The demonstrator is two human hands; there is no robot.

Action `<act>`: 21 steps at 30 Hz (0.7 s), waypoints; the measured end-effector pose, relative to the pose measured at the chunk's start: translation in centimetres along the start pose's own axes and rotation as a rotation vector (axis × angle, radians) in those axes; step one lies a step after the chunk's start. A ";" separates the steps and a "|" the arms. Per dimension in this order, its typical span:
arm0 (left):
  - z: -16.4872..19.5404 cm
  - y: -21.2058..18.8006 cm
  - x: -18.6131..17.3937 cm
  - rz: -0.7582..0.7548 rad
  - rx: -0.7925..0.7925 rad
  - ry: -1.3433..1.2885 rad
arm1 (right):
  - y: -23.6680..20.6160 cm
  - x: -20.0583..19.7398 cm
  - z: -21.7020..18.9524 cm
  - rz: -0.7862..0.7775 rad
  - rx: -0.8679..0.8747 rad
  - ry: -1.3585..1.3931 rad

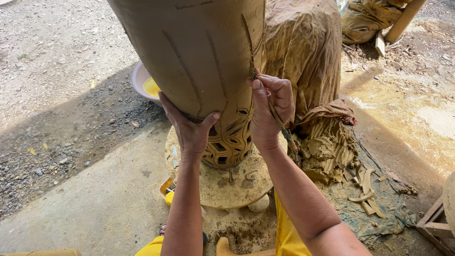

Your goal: The person sits on the ground and carves a decorative pattern into a large, upright clay pot using a small carving tool. They rotate the pot on a wooden stand to work on different sections of the design.

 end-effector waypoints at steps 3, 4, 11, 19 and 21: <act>0.5 -0.4 0.0 0.026 0.036 0.012 | 0.1 -0.1 0.2 0.009 0.023 0.007; 0.6 -0.5 0.0 0.037 0.048 0.008 | 0.1 -0.1 0.2 0.013 0.029 0.005; 1.2 -1.1 0.0 0.067 0.076 0.009 | 0.2 -0.2 0.1 0.040 0.035 0.008; 2.1 -1.1 -0.3 0.096 0.086 -0.012 | 0.0 -0.1 0.1 0.033 0.029 -0.025; 2.3 -1.0 -0.6 0.094 0.061 -0.030 | -0.1 -0.1 0.1 0.032 0.006 -0.062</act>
Point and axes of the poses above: each hand's wrist, its own y-axis towards the middle knuckle, its own x-axis out of the palm, z = x × y, the point moved 7 cm from there along y, towards the middle knuckle, and after that the axes turned 7 degrees about x, right-handed, at the moved point
